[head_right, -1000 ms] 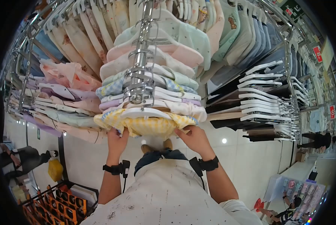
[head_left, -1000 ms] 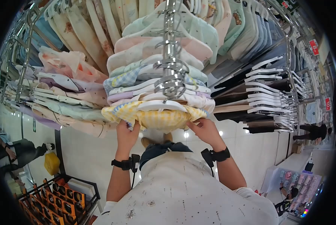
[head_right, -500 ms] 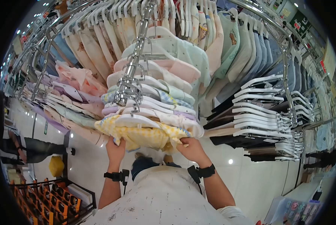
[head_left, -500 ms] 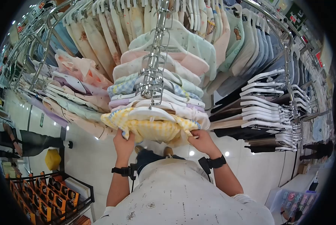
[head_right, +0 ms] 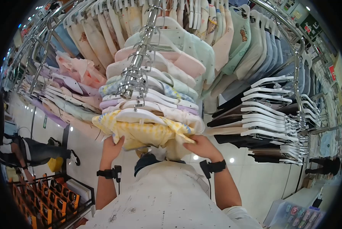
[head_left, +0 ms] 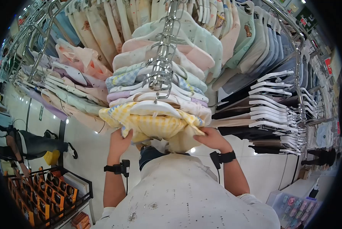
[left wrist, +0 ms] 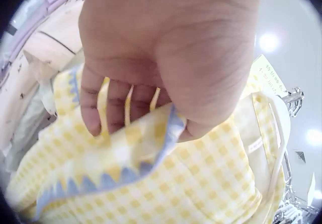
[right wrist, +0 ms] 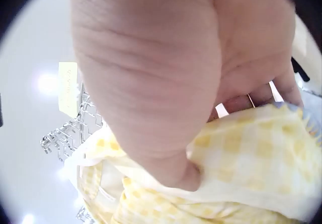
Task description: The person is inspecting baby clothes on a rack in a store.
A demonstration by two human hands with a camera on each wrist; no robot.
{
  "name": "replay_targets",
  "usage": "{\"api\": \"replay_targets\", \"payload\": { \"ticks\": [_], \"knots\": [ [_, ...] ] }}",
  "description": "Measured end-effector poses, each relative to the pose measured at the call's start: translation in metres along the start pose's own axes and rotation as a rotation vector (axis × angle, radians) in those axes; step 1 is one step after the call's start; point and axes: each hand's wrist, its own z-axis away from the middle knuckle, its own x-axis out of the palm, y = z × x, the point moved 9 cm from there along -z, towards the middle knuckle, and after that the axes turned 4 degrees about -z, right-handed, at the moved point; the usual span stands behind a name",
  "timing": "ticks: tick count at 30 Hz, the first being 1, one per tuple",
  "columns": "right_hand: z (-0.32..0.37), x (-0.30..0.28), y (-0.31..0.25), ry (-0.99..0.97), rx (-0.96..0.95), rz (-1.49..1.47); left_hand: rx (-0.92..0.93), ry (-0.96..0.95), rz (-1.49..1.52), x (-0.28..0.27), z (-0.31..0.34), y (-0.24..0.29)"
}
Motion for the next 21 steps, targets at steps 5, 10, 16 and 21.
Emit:
{"api": "replay_targets", "payload": {
  "ticks": [5,10,16,21],
  "knots": [
    [0.024,-0.031,0.042,0.194,0.138,0.305,-0.322,-0.318,-0.799,-0.026,0.036,-0.032],
    [0.027,0.032,0.019,-0.338,0.2,-0.182,-0.116,-0.516,-0.005,0.044,0.04,0.029],
    [-0.024,0.064,-0.007,-0.094,-0.08,0.003,0.078,0.035,-0.189,0.014,-0.001,0.019],
    [-0.03,0.07,-0.015,-0.053,-0.062,-0.109,0.05,-0.108,0.135,0.037,-0.02,0.014]
  ]
}}
